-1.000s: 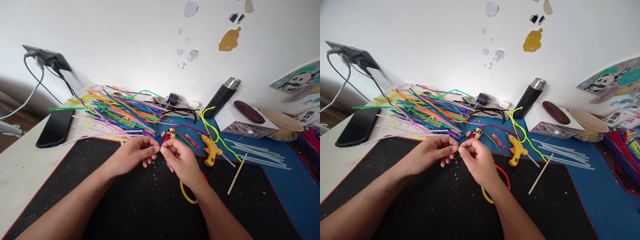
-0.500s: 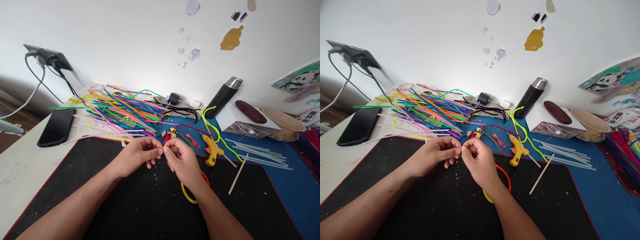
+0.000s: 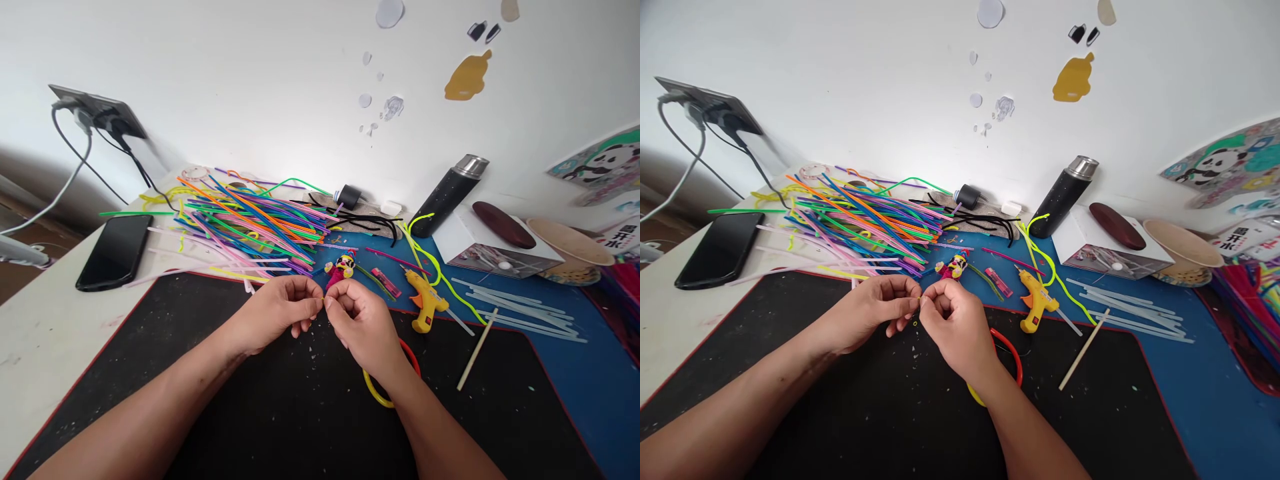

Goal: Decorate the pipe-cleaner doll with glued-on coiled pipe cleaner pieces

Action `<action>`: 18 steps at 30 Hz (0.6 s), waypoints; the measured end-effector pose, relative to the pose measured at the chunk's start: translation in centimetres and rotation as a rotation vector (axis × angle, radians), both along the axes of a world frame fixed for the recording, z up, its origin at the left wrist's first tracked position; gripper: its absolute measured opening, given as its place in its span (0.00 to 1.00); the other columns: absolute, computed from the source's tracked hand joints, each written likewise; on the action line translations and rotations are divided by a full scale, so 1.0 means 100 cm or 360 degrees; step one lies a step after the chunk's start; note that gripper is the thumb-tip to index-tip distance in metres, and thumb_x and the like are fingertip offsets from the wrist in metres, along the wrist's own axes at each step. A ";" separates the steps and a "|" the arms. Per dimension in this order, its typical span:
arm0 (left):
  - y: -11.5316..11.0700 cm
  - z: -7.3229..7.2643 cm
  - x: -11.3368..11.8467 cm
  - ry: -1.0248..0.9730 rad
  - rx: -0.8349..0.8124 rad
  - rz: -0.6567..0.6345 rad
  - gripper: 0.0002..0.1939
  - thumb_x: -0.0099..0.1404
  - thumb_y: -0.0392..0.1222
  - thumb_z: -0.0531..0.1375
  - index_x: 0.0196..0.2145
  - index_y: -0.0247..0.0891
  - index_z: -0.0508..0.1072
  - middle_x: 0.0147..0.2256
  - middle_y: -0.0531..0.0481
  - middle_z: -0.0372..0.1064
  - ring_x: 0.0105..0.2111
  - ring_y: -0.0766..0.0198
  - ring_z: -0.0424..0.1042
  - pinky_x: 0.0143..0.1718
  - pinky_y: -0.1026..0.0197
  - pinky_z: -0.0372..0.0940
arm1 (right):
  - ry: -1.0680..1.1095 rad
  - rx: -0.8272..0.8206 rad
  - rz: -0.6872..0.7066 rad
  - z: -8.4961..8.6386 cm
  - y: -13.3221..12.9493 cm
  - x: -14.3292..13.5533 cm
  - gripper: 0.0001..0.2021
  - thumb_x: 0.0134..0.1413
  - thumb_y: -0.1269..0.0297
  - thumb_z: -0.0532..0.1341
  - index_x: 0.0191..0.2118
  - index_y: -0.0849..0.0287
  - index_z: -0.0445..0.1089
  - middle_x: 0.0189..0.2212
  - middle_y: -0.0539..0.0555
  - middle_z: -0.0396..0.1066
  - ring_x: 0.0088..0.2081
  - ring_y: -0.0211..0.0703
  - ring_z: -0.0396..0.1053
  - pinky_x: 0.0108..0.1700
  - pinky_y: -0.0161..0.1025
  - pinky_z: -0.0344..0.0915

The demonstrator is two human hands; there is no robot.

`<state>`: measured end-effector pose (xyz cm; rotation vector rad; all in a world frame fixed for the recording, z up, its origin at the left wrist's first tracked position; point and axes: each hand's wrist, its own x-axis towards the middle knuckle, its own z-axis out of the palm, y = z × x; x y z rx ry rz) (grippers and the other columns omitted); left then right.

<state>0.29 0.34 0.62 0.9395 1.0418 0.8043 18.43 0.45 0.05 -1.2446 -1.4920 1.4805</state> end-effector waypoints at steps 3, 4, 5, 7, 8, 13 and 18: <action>0.001 0.000 -0.002 -0.0095 -0.0149 -0.0035 0.11 0.52 0.44 0.70 0.28 0.36 0.73 0.21 0.56 0.66 0.19 0.71 0.63 0.18 0.69 0.55 | 0.0011 -0.0007 0.0021 0.000 -0.001 0.000 0.07 0.61 0.60 0.65 0.34 0.55 0.69 0.18 0.41 0.59 0.17 0.32 0.54 0.19 0.32 0.50; 0.001 0.000 -0.003 -0.0143 -0.0204 -0.0064 0.11 0.52 0.44 0.69 0.27 0.36 0.73 0.20 0.55 0.65 0.19 0.71 0.62 0.17 0.70 0.53 | 0.0010 -0.0006 0.0031 0.000 -0.002 0.000 0.07 0.62 0.60 0.65 0.34 0.55 0.69 0.18 0.41 0.59 0.17 0.32 0.54 0.19 0.32 0.50; 0.002 0.000 -0.004 -0.0195 -0.0259 -0.0093 0.12 0.52 0.44 0.69 0.26 0.36 0.72 0.20 0.55 0.65 0.18 0.71 0.61 0.17 0.70 0.51 | 0.0007 -0.0002 0.0042 0.000 -0.002 0.000 0.07 0.62 0.60 0.65 0.34 0.55 0.69 0.18 0.41 0.59 0.17 0.32 0.54 0.19 0.32 0.50; 0.003 0.000 -0.006 -0.0295 -0.0345 -0.0148 0.13 0.51 0.45 0.70 0.25 0.36 0.71 0.20 0.56 0.63 0.18 0.72 0.60 0.16 0.70 0.48 | -0.0007 0.0017 0.0063 0.000 -0.002 0.000 0.07 0.63 0.60 0.64 0.35 0.55 0.69 0.19 0.41 0.59 0.18 0.32 0.53 0.19 0.32 0.51; 0.003 0.000 -0.007 -0.0328 -0.0368 -0.0165 0.14 0.51 0.45 0.70 0.25 0.36 0.70 0.21 0.56 0.62 0.18 0.72 0.59 0.16 0.70 0.48 | -0.0018 0.0031 0.0071 0.000 -0.002 0.001 0.07 0.63 0.60 0.64 0.35 0.55 0.69 0.20 0.42 0.59 0.18 0.32 0.54 0.20 0.32 0.51; 0.004 0.000 -0.008 -0.0292 -0.0346 -0.0129 0.18 0.53 0.49 0.74 0.25 0.36 0.71 0.20 0.56 0.62 0.19 0.72 0.58 0.17 0.69 0.46 | -0.0110 0.0185 0.0040 0.001 0.000 0.001 0.07 0.65 0.59 0.63 0.37 0.55 0.70 0.22 0.44 0.62 0.22 0.35 0.59 0.24 0.33 0.56; 0.005 0.001 -0.009 -0.0265 -0.0347 -0.0097 0.17 0.53 0.49 0.73 0.27 0.36 0.72 0.21 0.56 0.63 0.19 0.72 0.59 0.17 0.69 0.47 | -0.0275 0.0449 0.0056 -0.001 0.000 0.002 0.04 0.66 0.60 0.62 0.40 0.53 0.71 0.22 0.45 0.65 0.23 0.39 0.63 0.26 0.36 0.58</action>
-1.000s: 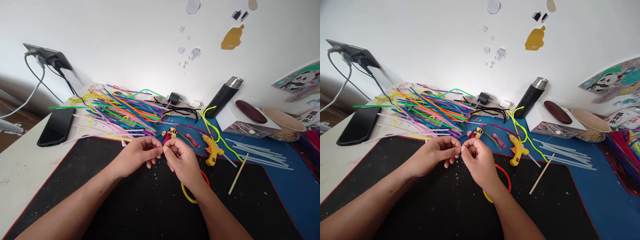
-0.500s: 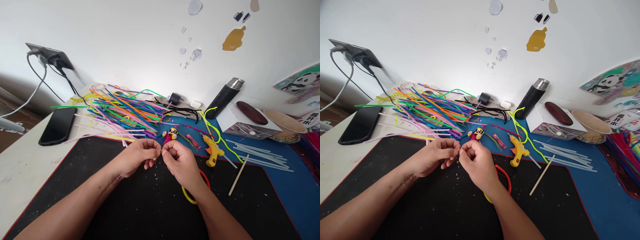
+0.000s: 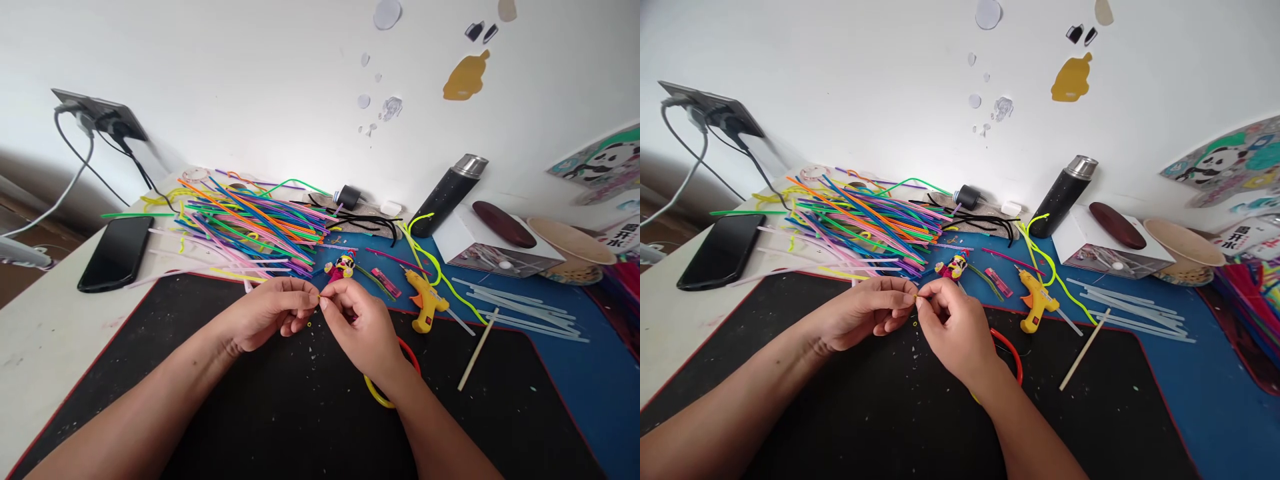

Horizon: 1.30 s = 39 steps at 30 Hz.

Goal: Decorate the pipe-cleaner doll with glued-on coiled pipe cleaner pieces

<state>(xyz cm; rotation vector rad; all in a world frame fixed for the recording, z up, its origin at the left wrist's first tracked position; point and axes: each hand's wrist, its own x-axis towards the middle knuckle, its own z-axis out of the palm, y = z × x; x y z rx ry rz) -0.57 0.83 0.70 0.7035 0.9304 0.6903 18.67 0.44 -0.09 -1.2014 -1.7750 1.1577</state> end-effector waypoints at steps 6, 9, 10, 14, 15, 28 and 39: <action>0.000 -0.002 -0.001 0.0005 -0.0008 -0.0014 0.19 0.52 0.50 0.74 0.27 0.36 0.72 0.21 0.56 0.63 0.18 0.72 0.59 0.17 0.69 0.46 | -0.0164 0.0239 -0.0013 -0.006 -0.002 0.001 0.02 0.67 0.63 0.61 0.41 0.52 0.71 0.23 0.47 0.68 0.23 0.40 0.65 0.27 0.37 0.58; 0.000 -0.004 -0.002 -0.0014 -0.0021 -0.0017 0.20 0.52 0.50 0.75 0.27 0.35 0.73 0.21 0.56 0.63 0.19 0.72 0.59 0.17 0.69 0.47 | -0.0233 0.0333 -0.0038 -0.007 -0.003 0.000 0.01 0.66 0.65 0.62 0.40 0.51 0.72 0.21 0.45 0.68 0.21 0.39 0.62 0.27 0.37 0.56; 0.000 -0.004 -0.002 -0.0020 -0.0025 -0.0022 0.20 0.52 0.51 0.76 0.27 0.35 0.73 0.21 0.56 0.63 0.19 0.73 0.59 0.17 0.70 0.47 | -0.0255 0.0365 -0.0050 -0.007 -0.003 0.000 0.02 0.65 0.66 0.62 0.40 0.51 0.72 0.20 0.45 0.67 0.20 0.38 0.61 0.26 0.37 0.56; 0.000 -0.005 -0.002 -0.0042 -0.0030 -0.0042 0.20 0.52 0.50 0.76 0.28 0.34 0.74 0.20 0.56 0.63 0.19 0.73 0.59 0.17 0.70 0.47 | -0.0354 0.0497 -0.0082 -0.008 -0.004 -0.001 0.02 0.64 0.67 0.62 0.38 0.52 0.70 0.18 0.43 0.63 0.18 0.37 0.59 0.25 0.37 0.54; 0.000 -0.005 -0.002 -0.0047 -0.0028 -0.0045 0.19 0.52 0.50 0.76 0.28 0.34 0.74 0.20 0.57 0.63 0.19 0.73 0.59 0.17 0.70 0.47 | -0.0372 0.0529 -0.0083 -0.008 -0.004 -0.001 0.02 0.64 0.67 0.61 0.38 0.52 0.70 0.18 0.43 0.62 0.18 0.36 0.59 0.25 0.36 0.54; -0.002 -0.008 0.000 -0.0053 -0.0051 0.0006 0.21 0.51 0.51 0.77 0.30 0.33 0.76 0.19 0.55 0.64 0.18 0.73 0.59 0.17 0.71 0.49 | -0.0332 0.0708 -0.0137 -0.014 -0.002 -0.003 0.03 0.64 0.69 0.59 0.38 0.55 0.70 0.18 0.41 0.59 0.18 0.33 0.58 0.24 0.32 0.55; 0.001 -0.006 -0.004 0.0016 0.0036 0.0061 0.20 0.54 0.51 0.77 0.31 0.33 0.77 0.23 0.53 0.69 0.20 0.71 0.65 0.17 0.71 0.56 | -0.0286 0.0737 -0.0107 -0.013 0.002 0.000 0.04 0.65 0.70 0.60 0.38 0.56 0.70 0.18 0.40 0.58 0.18 0.32 0.57 0.23 0.31 0.54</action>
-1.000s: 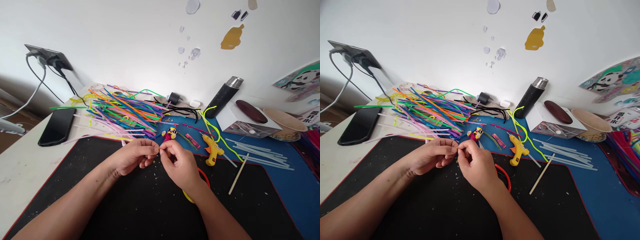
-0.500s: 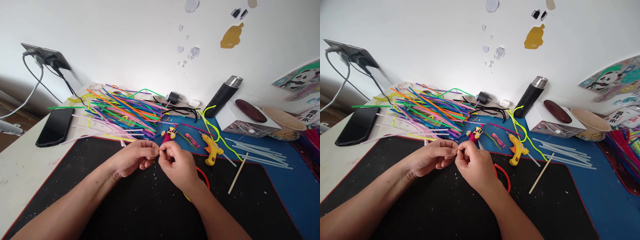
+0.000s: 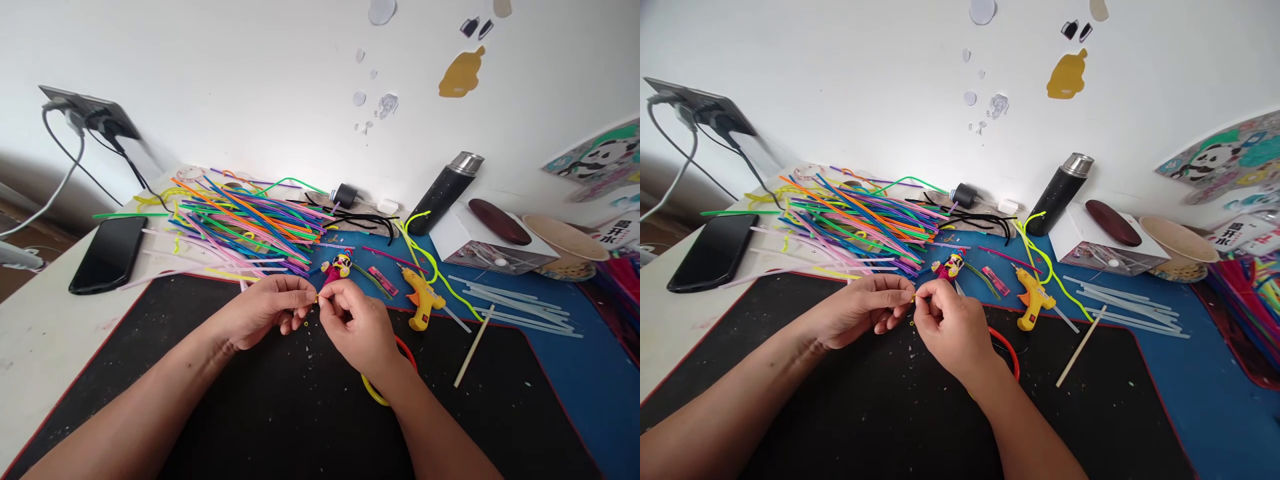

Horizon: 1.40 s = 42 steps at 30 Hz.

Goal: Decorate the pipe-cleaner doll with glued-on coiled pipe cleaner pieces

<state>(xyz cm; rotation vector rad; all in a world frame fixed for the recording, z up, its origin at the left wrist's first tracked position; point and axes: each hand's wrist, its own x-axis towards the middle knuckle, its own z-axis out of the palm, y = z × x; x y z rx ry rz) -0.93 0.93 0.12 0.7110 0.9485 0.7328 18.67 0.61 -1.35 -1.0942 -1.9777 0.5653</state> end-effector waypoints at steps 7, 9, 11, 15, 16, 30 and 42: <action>0.000 -0.001 0.002 0.0011 -0.0022 0.0042 0.19 0.52 0.50 0.77 0.30 0.34 0.77 0.21 0.53 0.68 0.19 0.71 0.64 0.17 0.71 0.55 | -0.0050 -0.0004 0.0031 0.001 0.000 0.000 0.04 0.67 0.69 0.59 0.39 0.55 0.71 0.18 0.42 0.62 0.18 0.33 0.60 0.24 0.31 0.55; 0.000 -0.001 0.002 0.0008 -0.0029 0.0046 0.19 0.52 0.50 0.77 0.30 0.34 0.77 0.20 0.54 0.68 0.19 0.71 0.63 0.17 0.71 0.55 | -0.0053 -0.0001 0.0042 0.001 0.000 0.000 0.04 0.67 0.68 0.59 0.39 0.55 0.71 0.19 0.42 0.63 0.18 0.33 0.60 0.24 0.32 0.55; 0.000 -0.001 0.001 0.0012 -0.0025 0.0026 0.19 0.52 0.51 0.77 0.30 0.34 0.77 0.21 0.54 0.68 0.19 0.71 0.64 0.17 0.71 0.55 | -0.0053 0.0001 0.0053 0.002 0.000 0.001 0.04 0.68 0.68 0.59 0.39 0.55 0.71 0.19 0.42 0.64 0.18 0.33 0.61 0.24 0.32 0.55; 0.001 0.000 -0.001 0.0051 0.0007 -0.0019 0.21 0.53 0.52 0.77 0.30 0.34 0.77 0.21 0.54 0.67 0.19 0.71 0.65 0.17 0.71 0.55 | -0.0066 0.0000 0.0067 0.003 -0.001 0.001 0.04 0.68 0.68 0.59 0.40 0.55 0.71 0.19 0.42 0.64 0.18 0.33 0.60 0.24 0.32 0.54; 0.001 0.000 -0.001 0.0068 0.0016 -0.0024 0.21 0.53 0.53 0.77 0.30 0.34 0.77 0.21 0.54 0.67 0.19 0.71 0.65 0.17 0.71 0.55 | -0.0071 0.0004 0.0071 0.003 -0.001 0.001 0.04 0.68 0.68 0.59 0.40 0.55 0.71 0.19 0.42 0.64 0.18 0.33 0.60 0.24 0.32 0.54; 0.001 0.000 -0.001 0.0003 -0.0062 -0.0033 0.20 0.54 0.52 0.77 0.29 0.34 0.76 0.22 0.54 0.67 0.19 0.71 0.64 0.17 0.71 0.52 | -0.0107 0.0072 0.0034 0.002 -0.001 0.002 0.04 0.66 0.69 0.59 0.38 0.56 0.70 0.17 0.40 0.60 0.17 0.32 0.58 0.23 0.32 0.53; 0.000 0.000 0.002 -0.0152 -0.0158 -0.0033 0.19 0.52 0.48 0.78 0.28 0.32 0.77 0.22 0.53 0.68 0.19 0.72 0.65 0.17 0.71 0.51 | -0.0076 0.0029 0.0027 0.003 -0.002 0.001 0.04 0.65 0.69 0.59 0.38 0.55 0.70 0.17 0.41 0.59 0.17 0.33 0.57 0.23 0.33 0.53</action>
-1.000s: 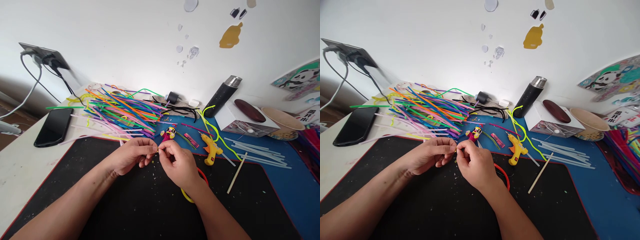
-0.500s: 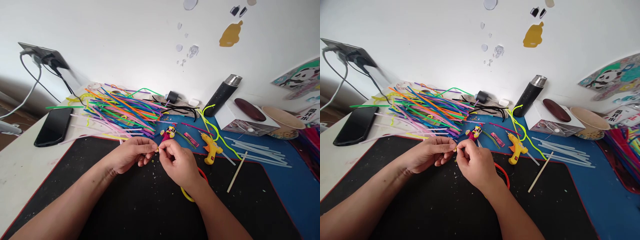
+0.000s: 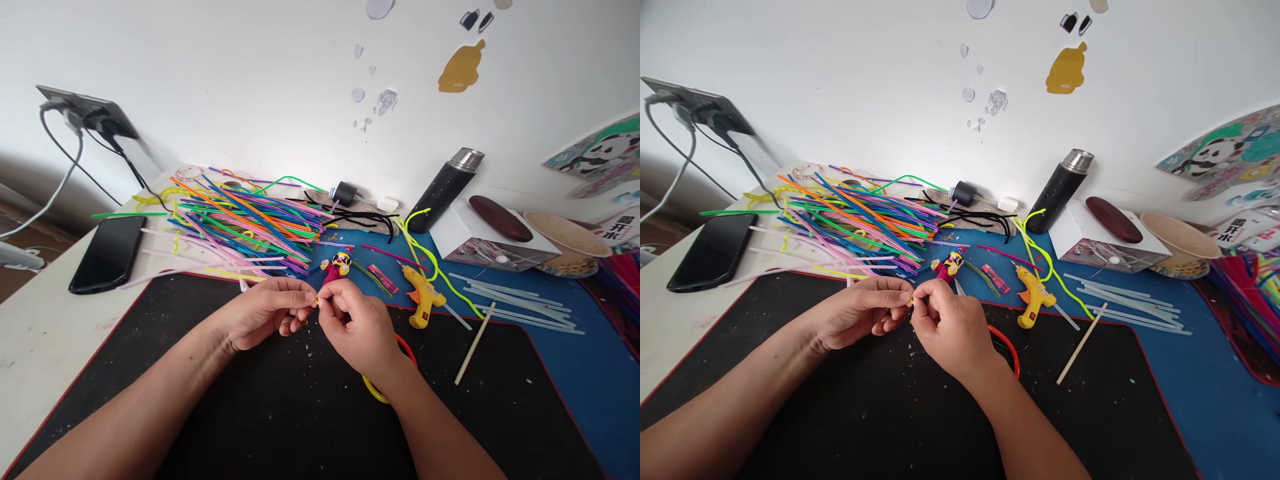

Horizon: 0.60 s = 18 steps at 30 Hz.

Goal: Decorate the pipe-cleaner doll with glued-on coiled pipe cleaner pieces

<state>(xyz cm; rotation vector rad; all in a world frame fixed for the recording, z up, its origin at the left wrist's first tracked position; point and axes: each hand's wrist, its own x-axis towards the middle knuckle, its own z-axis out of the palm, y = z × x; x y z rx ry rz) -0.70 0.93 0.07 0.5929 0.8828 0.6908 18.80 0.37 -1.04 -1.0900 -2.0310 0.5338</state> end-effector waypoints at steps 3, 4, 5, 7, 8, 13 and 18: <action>0.000 -0.001 0.000 -0.0022 0.0000 -0.0008 0.19 0.52 0.48 0.78 0.28 0.32 0.77 0.22 0.53 0.68 0.19 0.72 0.65 0.17 0.71 0.52 | 0.0024 -0.0018 0.0012 0.001 0.000 0.000 0.04 0.65 0.70 0.59 0.38 0.55 0.70 0.17 0.40 0.58 0.17 0.33 0.57 0.22 0.32 0.53; 0.000 -0.001 0.000 -0.0028 -0.0002 -0.0010 0.19 0.52 0.48 0.78 0.28 0.32 0.77 0.22 0.53 0.68 0.19 0.72 0.65 0.17 0.71 0.52 | 0.0029 -0.0022 0.0016 0.002 0.000 0.000 0.04 0.65 0.70 0.59 0.38 0.55 0.70 0.17 0.40 0.58 0.17 0.33 0.57 0.22 0.32 0.53; 0.000 -0.001 0.000 -0.0033 -0.0006 -0.0016 0.19 0.52 0.48 0.78 0.28 0.32 0.77 0.22 0.53 0.68 0.19 0.72 0.65 0.17 0.71 0.52 | 0.0034 -0.0026 0.0018 0.002 0.000 0.000 0.04 0.65 0.70 0.59 0.38 0.55 0.70 0.17 0.40 0.58 0.17 0.33 0.57 0.22 0.32 0.53; 0.000 -0.001 0.000 -0.0033 -0.0015 -0.0016 0.19 0.52 0.47 0.78 0.28 0.32 0.77 0.22 0.53 0.68 0.19 0.72 0.66 0.17 0.72 0.52 | 0.0045 -0.0028 0.0023 0.002 0.000 0.000 0.04 0.65 0.69 0.59 0.38 0.55 0.70 0.17 0.40 0.58 0.17 0.33 0.56 0.22 0.32 0.53; 0.000 -0.001 0.000 -0.0030 -0.0021 -0.0018 0.19 0.52 0.47 0.78 0.28 0.32 0.77 0.22 0.53 0.68 0.19 0.72 0.66 0.17 0.72 0.52 | 0.0049 -0.0029 0.0025 0.002 0.000 0.000 0.04 0.65 0.69 0.59 0.38 0.55 0.70 0.17 0.40 0.58 0.17 0.33 0.56 0.22 0.32 0.53; 0.001 -0.002 -0.001 -0.0032 -0.0031 -0.0031 0.19 0.51 0.47 0.78 0.28 0.32 0.76 0.22 0.53 0.67 0.19 0.72 0.65 0.17 0.72 0.52 | 0.0058 -0.0060 0.0026 0.000 0.000 0.000 0.04 0.65 0.69 0.59 0.39 0.55 0.70 0.18 0.41 0.58 0.17 0.33 0.56 0.22 0.31 0.53; 0.002 -0.004 -0.001 -0.0071 -0.0038 -0.0064 0.19 0.51 0.46 0.78 0.27 0.32 0.75 0.22 0.53 0.67 0.19 0.73 0.64 0.17 0.72 0.51 | 0.0081 -0.0069 0.0050 0.000 -0.001 0.000 0.03 0.65 0.69 0.59 0.39 0.55 0.70 0.18 0.41 0.57 0.17 0.32 0.55 0.21 0.31 0.51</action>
